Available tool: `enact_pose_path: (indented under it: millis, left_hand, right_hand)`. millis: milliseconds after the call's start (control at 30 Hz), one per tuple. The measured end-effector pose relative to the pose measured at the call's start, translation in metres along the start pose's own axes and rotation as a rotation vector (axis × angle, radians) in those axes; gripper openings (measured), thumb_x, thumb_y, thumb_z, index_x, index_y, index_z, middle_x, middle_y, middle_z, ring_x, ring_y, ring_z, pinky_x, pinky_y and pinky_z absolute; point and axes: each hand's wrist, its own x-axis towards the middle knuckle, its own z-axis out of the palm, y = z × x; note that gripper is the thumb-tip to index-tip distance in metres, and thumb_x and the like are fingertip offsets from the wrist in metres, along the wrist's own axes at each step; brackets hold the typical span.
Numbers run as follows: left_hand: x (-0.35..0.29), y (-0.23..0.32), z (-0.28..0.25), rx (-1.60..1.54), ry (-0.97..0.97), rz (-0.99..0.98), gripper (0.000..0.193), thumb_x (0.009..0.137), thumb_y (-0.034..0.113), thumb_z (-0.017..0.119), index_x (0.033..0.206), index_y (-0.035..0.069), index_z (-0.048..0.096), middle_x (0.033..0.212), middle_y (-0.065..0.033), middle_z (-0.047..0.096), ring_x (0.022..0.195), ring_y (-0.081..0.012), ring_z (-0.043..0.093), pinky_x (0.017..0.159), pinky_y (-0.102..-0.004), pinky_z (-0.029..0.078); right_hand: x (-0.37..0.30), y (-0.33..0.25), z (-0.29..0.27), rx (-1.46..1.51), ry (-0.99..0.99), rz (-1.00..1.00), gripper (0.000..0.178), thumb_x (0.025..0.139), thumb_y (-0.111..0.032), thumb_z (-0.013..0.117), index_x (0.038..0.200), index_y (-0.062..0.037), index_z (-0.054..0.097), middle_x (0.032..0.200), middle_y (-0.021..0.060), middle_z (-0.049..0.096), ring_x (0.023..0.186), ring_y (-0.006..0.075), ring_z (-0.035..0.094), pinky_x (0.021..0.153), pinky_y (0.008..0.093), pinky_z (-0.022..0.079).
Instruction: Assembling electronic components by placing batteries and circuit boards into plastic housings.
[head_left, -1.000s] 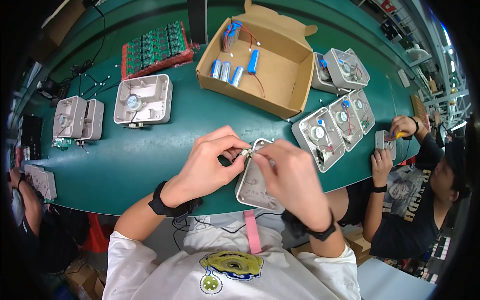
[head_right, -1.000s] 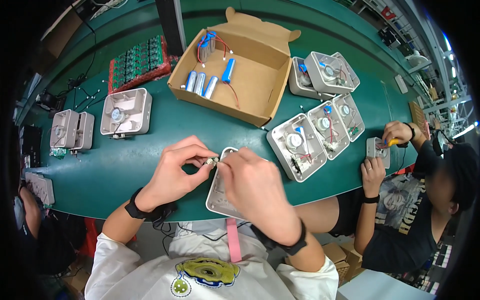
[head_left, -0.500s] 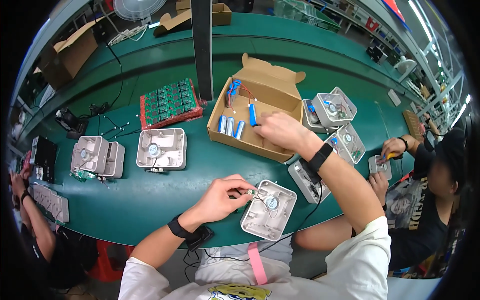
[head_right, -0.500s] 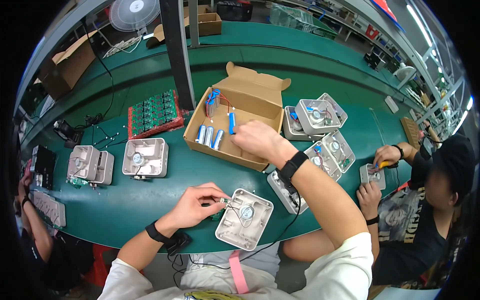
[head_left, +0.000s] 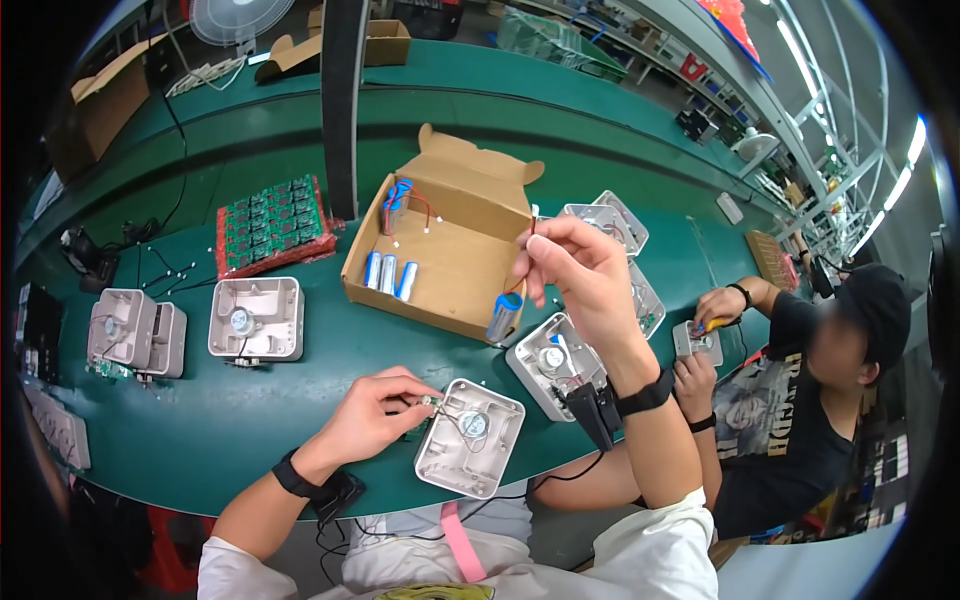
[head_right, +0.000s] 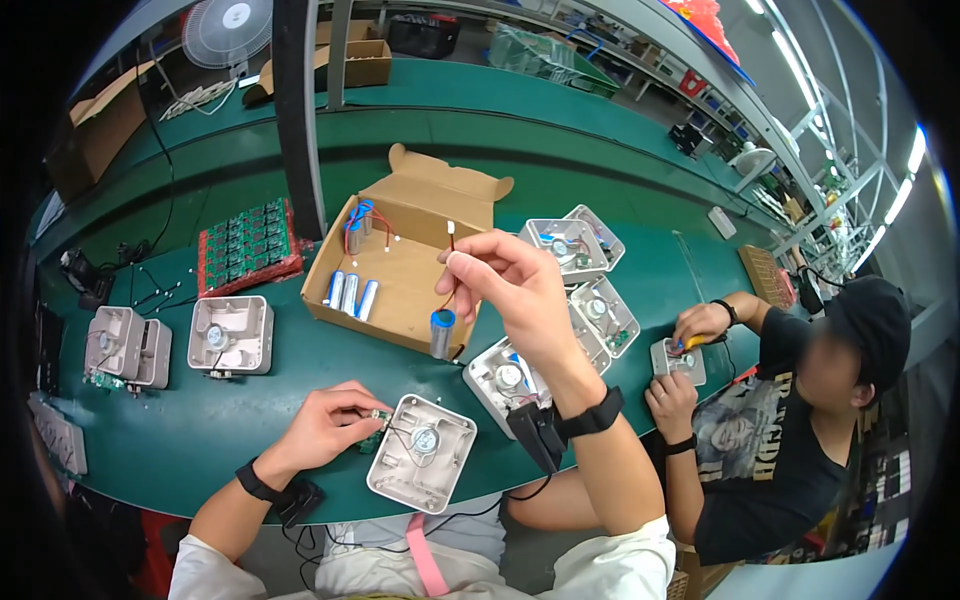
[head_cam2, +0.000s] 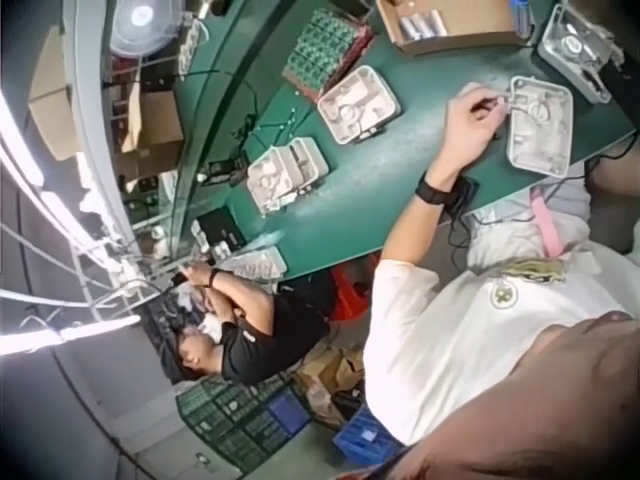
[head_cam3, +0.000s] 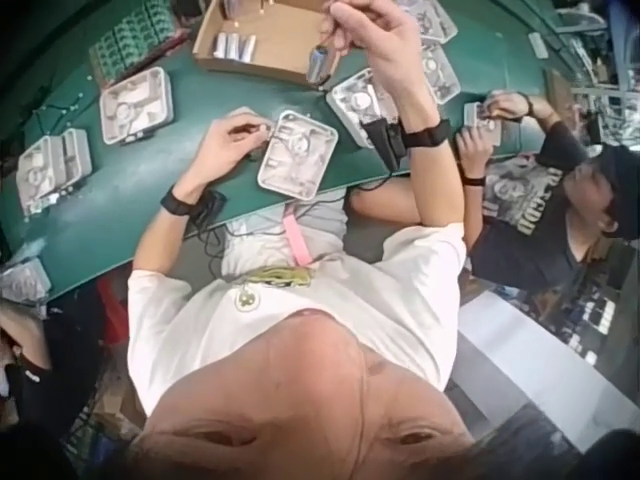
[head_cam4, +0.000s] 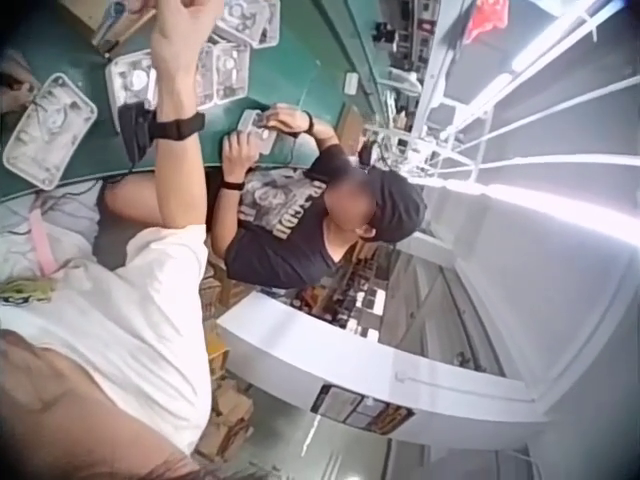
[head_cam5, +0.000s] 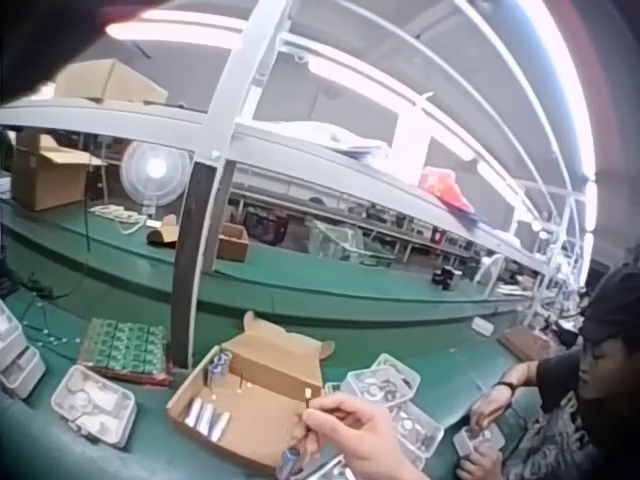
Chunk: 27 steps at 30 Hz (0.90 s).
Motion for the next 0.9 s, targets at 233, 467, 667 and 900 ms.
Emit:
enact_pose_path:
  millis: [233, 467, 667, 900]
  left_hand:
    - [-0.001, 0.002, 0.003, -0.005, 0.002, -0.003, 0.020, 0.098, -0.004, 0.071, 0.117, -0.004, 0.077, 0.111, -0.0065, 0.065, 0.093, -0.0104, 0.067, 0.081, -0.0240, 0.058]
    - [-0.003, 0.005, 0.003, 0.023, 0.021, 0.012, 0.021, 0.097, -0.006, 0.071, 0.117, -0.005, 0.077, 0.111, -0.0075, 0.065, 0.094, -0.0116, 0.067, 0.081, -0.0242, 0.059]
    - [0.002, 0.006, 0.003, 0.088, 0.023, 0.101, 0.022, 0.096, -0.006, 0.071, 0.116, -0.003, 0.077, 0.109, -0.0079, 0.065, 0.093, -0.0121, 0.067, 0.081, -0.0248, 0.060]
    - [0.001, 0.004, 0.006, 0.097, 0.069, 0.134, 0.020, 0.094, -0.006, 0.072, 0.113, -0.003, 0.077, 0.105, -0.0092, 0.069, 0.089, -0.0139, 0.069, 0.076, -0.0257, 0.059]
  right_hand:
    - [-0.032, -0.016, 0.003, 0.049, 0.040, -0.055, 0.018, 0.106, -0.007, 0.063, 0.116, 0.0060, 0.069, 0.091, 0.0150, 0.074, 0.063, 0.0125, 0.063, 0.055, 0.0248, 0.051]
    - [-0.067, -0.019, 0.016, 0.046, 0.118, 0.051, 0.017, 0.107, -0.008, 0.061, 0.113, 0.0057, 0.069, 0.085, 0.0150, 0.073, 0.056, 0.0123, 0.060, 0.050, 0.0233, 0.047]
    - [-0.109, -0.006, 0.028, 0.071, 0.166, 0.237, 0.015, 0.107, -0.007, 0.061, 0.110, 0.0055, 0.068, 0.081, 0.0148, 0.072, 0.050, 0.0130, 0.057, 0.045, 0.0239, 0.042]
    - [-0.118, -0.001, 0.034, 0.113, 0.191, 0.316, 0.015, 0.105, -0.007, 0.063, 0.110, 0.0067, 0.068, 0.079, 0.0159, 0.071, 0.047, 0.0140, 0.056, 0.045, 0.0242, 0.042]
